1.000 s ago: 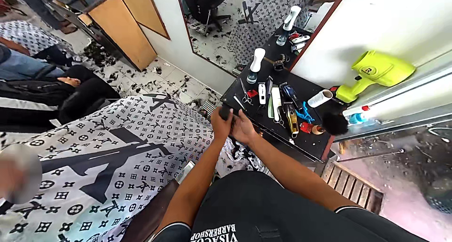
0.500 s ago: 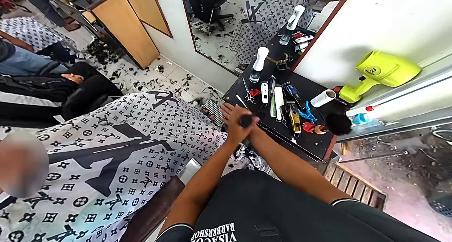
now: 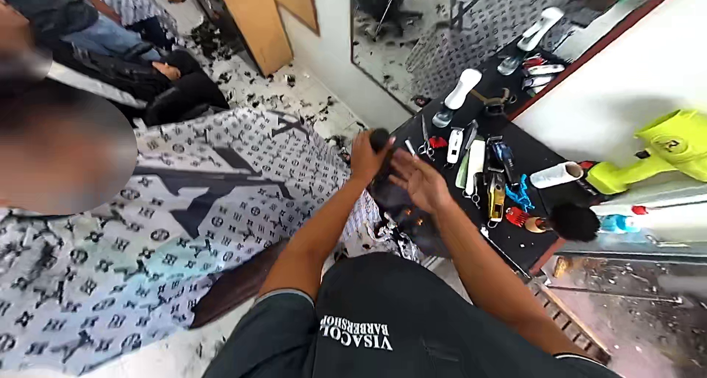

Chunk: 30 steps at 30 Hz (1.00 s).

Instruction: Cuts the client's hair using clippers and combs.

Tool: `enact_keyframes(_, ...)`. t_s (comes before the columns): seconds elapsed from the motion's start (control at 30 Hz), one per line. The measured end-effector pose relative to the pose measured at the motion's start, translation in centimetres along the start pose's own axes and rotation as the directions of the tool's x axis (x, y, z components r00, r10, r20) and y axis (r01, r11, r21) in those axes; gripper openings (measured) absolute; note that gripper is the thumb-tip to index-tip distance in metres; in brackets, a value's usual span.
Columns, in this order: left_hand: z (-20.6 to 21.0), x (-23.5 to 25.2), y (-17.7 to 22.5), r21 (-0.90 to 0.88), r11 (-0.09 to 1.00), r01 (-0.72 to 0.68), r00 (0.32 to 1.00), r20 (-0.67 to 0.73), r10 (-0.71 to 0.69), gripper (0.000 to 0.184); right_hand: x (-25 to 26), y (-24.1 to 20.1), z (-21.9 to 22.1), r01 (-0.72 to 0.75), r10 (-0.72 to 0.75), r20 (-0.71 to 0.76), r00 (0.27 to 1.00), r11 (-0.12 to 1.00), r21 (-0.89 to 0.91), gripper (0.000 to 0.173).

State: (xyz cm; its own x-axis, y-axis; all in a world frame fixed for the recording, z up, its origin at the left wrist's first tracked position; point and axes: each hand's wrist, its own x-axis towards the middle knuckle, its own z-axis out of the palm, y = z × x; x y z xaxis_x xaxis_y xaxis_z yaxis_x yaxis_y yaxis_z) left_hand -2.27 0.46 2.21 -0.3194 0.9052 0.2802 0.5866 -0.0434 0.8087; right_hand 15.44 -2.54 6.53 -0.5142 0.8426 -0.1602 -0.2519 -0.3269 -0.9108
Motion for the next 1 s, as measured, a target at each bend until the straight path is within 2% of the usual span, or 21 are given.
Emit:
enact_keyframes(0.03,-0.5,0.3,0.2,0.059,0.998,-0.018,1.000,0.012,0.017,0.060,0.1,-0.5,0.1,0.042,-0.050,-0.027,0.998,0.974,-0.225,0.057)
enact_keyframes(0.07,-0.7,0.2,0.7,0.077,0.995,-0.069,0.997,0.023,0.067,0.058,0.7,-0.6,0.0,0.069,-0.092,-0.042,0.995,0.919,-0.388,0.079)
enact_keyframes(0.1,-0.7,-0.1,1.6,0.063,0.989,-0.131,0.990,0.065,0.127,0.056,1.4,-0.6,-0.2,0.077,-0.114,-0.051,0.992,0.877,-0.475,0.094)
enact_keyframes(0.13,-0.5,-0.6,2.7,0.032,0.981,-0.191,0.974,0.129,0.186,0.059,2.1,-0.5,-0.4,0.082,-0.132,-0.065,0.989,0.864,-0.497,0.097)
enact_keyframes(0.23,0.4,-0.8,4.1,-0.026,0.950,-0.312,0.880,0.370,0.299,0.085,3.4,0.2,-1.9,0.184,-0.297,-0.104,0.949,0.790,-0.585,0.065)
enact_keyframes(0.27,0.4,-0.6,3.5,-0.033,0.940,-0.340,0.850,0.416,0.322,0.090,3.4,0.2,-2.7,0.210,-0.364,-0.105,0.925,0.724,-0.657,0.059)
enact_keyframes(0.33,0.5,-0.1,1.3,0.044,0.943,-0.329,0.863,0.420,0.281,0.094,2.5,-0.7,-3.4,0.181,-0.400,-0.123,0.908,0.640,-0.747,0.059)
enact_keyframes(0.4,0.2,0.6,-2.0,0.245,0.942,-0.229,0.914,0.388,0.121,0.088,0.5,-3.4,-1.1,0.209,-0.304,-0.048,0.952,0.752,-0.625,0.053)
enact_keyframes(0.47,-0.3,0.8,-6.1,0.445,0.882,-0.158,0.920,0.390,-0.032,0.074,-2.9,-6.0,3.0,0.347,-0.271,0.265,0.925,0.886,-0.307,0.049)
enact_keyframes(0.53,-0.9,0.5,-9.4,0.568,0.817,-0.105,0.904,0.396,-0.159,0.072,-5.9,-6.8,7.1,0.419,-0.337,0.633,0.697,0.908,0.022,0.050)
enact_keyframes(0.57,-1.3,0.4,-10.2,0.618,0.783,-0.070,0.886,0.399,-0.235,0.073,-6.7,-6.6,8.9,0.397,-0.343,0.749,0.568,0.911,0.116,0.053)
enact_keyframes(0.6,-1.7,0.5,-10.6,0.660,0.750,-0.031,0.861,0.399,-0.316,0.077,-6.6,-5.9,9.6,0.379,-0.313,0.810,0.495,0.917,0.123,0.054)
enact_keyframes(0.63,-2.1,0.5,-10.6,0.687,0.726,-0.002,0.838,0.398,-0.374,0.078,-5.7,-4.5,9.2,0.400,-0.267,0.812,0.519,0.915,0.045,0.051)
enact_keyframes(0.67,-2.5,0.6,-10.6,0.697,0.717,0.011,0.822,0.402,-0.404,0.078,-4.2,-2.8,7.7,0.452,-0.212,0.753,0.623,0.883,-0.125,0.047)
enact_keyframes(0.73,-3.3,0.6,-10.6,0.671,0.741,0.008,0.835,0.404,-0.374,0.072,-1.5,0.2,4.6,0.472,-0.124,0.524,0.842,0.639,-0.607,0.050)
enact_keyframes(0.77,-4.1,1.1,-10.6,0.645,0.764,0.008,0.850,0.398,-0.346,0.070,-1.0,0.6,3.8,0.418,-0.131,0.423,0.897,0.567,-0.710,0.053)
enact_keyframes(0.8,-5.3,1.9,-10.8,0.609,0.793,0.022,0.865,0.387,-0.321,0.067,-1.4,-0.2,3.9,0.392,-0.165,0.373,0.913,0.610,-0.689,0.055)
enact_keyframes(0.83,-6.7,2.9,-11.2,0.568,0.821,0.049,0.871,0.378,-0.314,0.063,-2.6,-1.7,4.8,0.424,-0.232,0.385,0.893,0.720,-0.550,0.054)
enact_keyframes(0.87,-8.0,3.9,-11.6,0.523,0.847,0.090,0.861,0.386,-0.330,0.059,-4.4,-3.5,6.1,0.484,-0.319,0.456,0.831,0.818,-0.311,0.051)
enact_keyframes(0.93,-10.8,6.2,-12.6,0.380,0.885,0.269,0.786,0.444,-0.429,0.056,-7.6,-6.2,9.8,0.487,-0.439,0.631,0.640,0.866,0.109,0.049)
enact_keyframes(1.0,-13.2,7.6,-13.2,0.163,0.836,0.524,0.738,0.403,-0.541,0.057,-8.7,-5.1,12.2,0.394,-0.419,0.741,0.524,0.891,0.225,0.050)
